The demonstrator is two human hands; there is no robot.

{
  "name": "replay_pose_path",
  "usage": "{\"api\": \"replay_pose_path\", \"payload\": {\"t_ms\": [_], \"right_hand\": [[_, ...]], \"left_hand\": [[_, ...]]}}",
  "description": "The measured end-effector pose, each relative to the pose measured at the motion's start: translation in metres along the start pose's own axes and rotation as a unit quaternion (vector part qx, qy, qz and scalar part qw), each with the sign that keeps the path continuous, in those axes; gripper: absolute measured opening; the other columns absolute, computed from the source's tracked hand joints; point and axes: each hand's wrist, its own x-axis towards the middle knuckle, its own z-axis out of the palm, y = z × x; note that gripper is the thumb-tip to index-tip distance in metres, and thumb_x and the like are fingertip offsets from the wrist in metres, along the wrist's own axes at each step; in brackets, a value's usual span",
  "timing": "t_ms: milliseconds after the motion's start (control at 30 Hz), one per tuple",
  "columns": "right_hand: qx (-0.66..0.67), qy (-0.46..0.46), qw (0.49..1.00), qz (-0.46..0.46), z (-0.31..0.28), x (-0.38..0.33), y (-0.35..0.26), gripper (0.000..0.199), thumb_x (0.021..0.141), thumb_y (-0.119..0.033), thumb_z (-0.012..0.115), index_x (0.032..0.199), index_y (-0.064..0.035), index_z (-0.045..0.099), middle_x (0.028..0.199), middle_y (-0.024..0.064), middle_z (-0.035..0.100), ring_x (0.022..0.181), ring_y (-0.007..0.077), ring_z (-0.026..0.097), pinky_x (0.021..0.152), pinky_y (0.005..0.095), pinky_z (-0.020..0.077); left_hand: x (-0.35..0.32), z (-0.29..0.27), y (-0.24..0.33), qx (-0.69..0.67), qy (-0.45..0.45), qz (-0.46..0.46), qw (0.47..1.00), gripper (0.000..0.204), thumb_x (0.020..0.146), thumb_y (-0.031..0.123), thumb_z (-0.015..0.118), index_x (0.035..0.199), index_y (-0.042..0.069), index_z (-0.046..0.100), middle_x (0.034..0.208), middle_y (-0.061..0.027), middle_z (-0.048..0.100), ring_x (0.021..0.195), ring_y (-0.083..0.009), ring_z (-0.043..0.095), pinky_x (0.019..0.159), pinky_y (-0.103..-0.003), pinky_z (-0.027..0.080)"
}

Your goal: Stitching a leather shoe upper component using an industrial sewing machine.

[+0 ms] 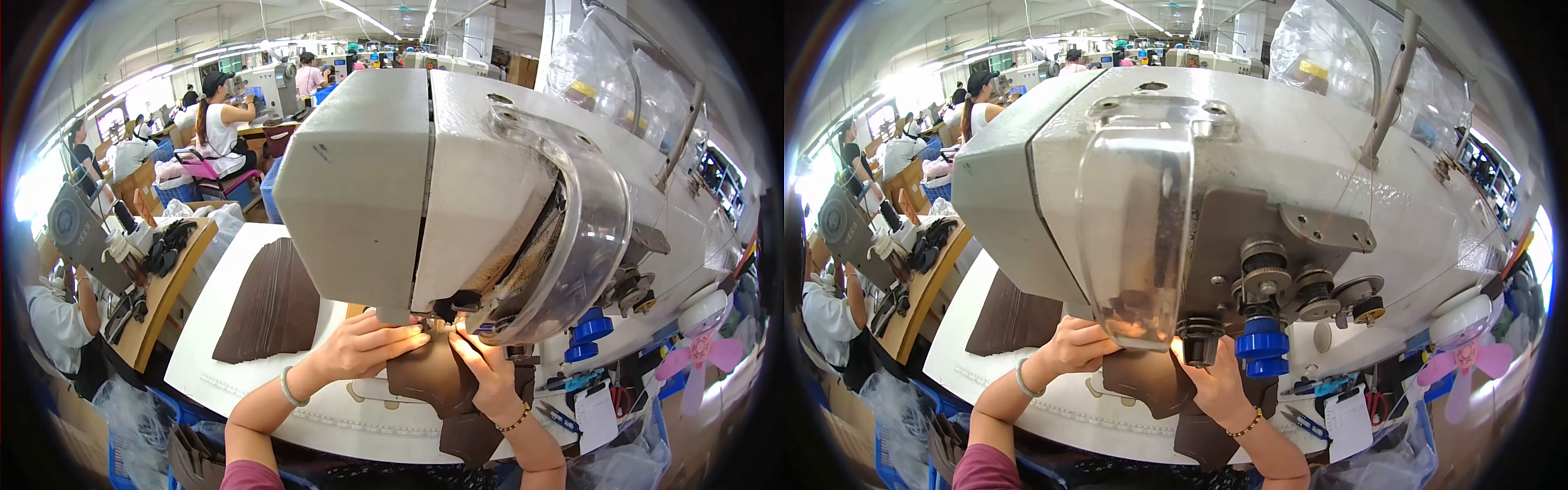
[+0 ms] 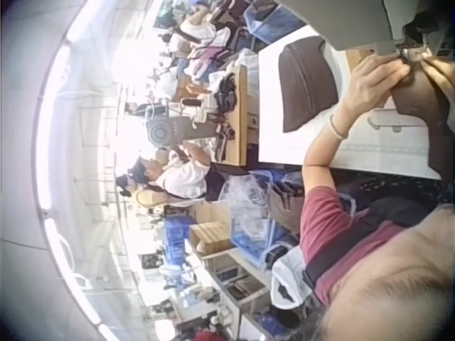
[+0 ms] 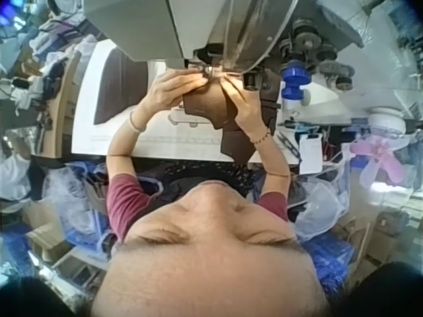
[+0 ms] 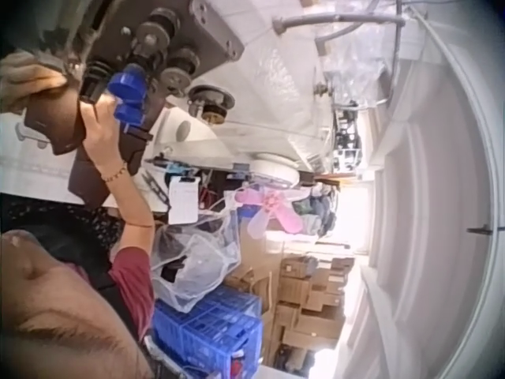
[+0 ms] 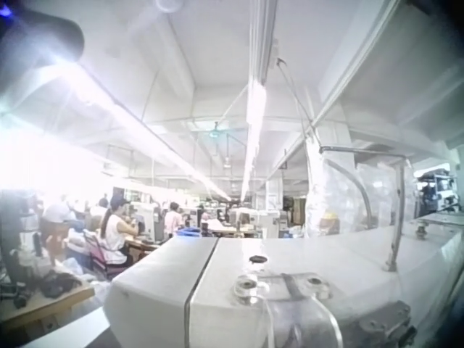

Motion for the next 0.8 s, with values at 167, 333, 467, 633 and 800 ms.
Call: {"api": "replay_pose_path", "payload": {"t_ms": [167, 333, 467, 633, 800], "right_hand": [[0.001, -0.012, 1.000, 0.001, -0.001, 0.000, 0.003, 0.040, 0.075, 0.002, 0.056, 0.115, 0.0000, 0.063, 0.117, 0.0147, 0.063, 0.107, 0.0279, 0.060, 0.091, 0.0328, 0.0482], [0.050, -0.028, 0.998, 0.003, 0.006, -0.006, 0.012, 0.041, 0.077, 0.002, 0.056, 0.118, 0.0039, 0.060, 0.118, 0.0164, 0.062, 0.106, 0.0275, 0.061, 0.093, 0.0331, 0.0469], [0.011, -0.027, 1.000, 0.005, 0.010, -0.013, 0.016, 0.041, 0.078, 0.000, 0.056, 0.118, 0.0033, 0.060, 0.114, 0.0158, 0.064, 0.099, 0.0269, 0.063, 0.088, 0.0321, 0.0486], [0.005, -0.012, 0.999, 0.037, 0.012, -0.007, 0.016, 0.046, 0.078, -0.002, 0.058, 0.124, -0.0048, 0.060, 0.103, 0.0136, 0.066, 0.084, 0.0251, 0.063, 0.080, 0.0322, 0.0493], [-0.011, -0.018, 0.998, 0.051, 0.011, -0.012, 0.012, 0.052, 0.075, -0.002, 0.063, 0.126, -0.0077, 0.059, 0.105, 0.0138, 0.065, 0.089, 0.0258, 0.063, 0.081, 0.0326, 0.0492]], "left_hand": [[-0.001, 0.000, 0.000, -0.017, 0.002, 0.010, 1.000, 0.038, 0.067, 0.000, 0.064, 0.105, 0.001, 0.068, 0.107, -0.0074, 0.064, 0.099, -0.0268, 0.063, 0.083, -0.040, 0.053], [-0.002, 0.004, 0.003, 0.053, -0.008, 0.002, 0.999, 0.038, 0.065, -0.001, 0.063, 0.102, 0.001, 0.069, 0.105, -0.0074, 0.065, 0.099, -0.0261, 0.063, 0.081, -0.038, 0.054], [-0.002, 0.006, 0.001, 0.049, 0.002, -0.026, 0.998, 0.044, 0.061, -0.002, 0.064, 0.104, 0.005, 0.070, 0.106, -0.0054, 0.066, 0.093, -0.0225, 0.064, 0.076, -0.035, 0.054], [-0.011, 0.013, -0.005, 0.020, 0.010, -0.060, 0.998, 0.045, 0.062, -0.002, 0.066, 0.106, 0.008, 0.070, 0.106, -0.0036, 0.066, 0.084, -0.0195, 0.063, 0.066, -0.031, 0.051], [-0.002, 0.011, -0.002, 0.042, 0.021, -0.079, 0.996, 0.042, 0.064, -0.002, 0.067, 0.105, 0.009, 0.071, 0.104, -0.0028, 0.066, 0.079, -0.0185, 0.062, 0.064, -0.030, 0.050]]}}
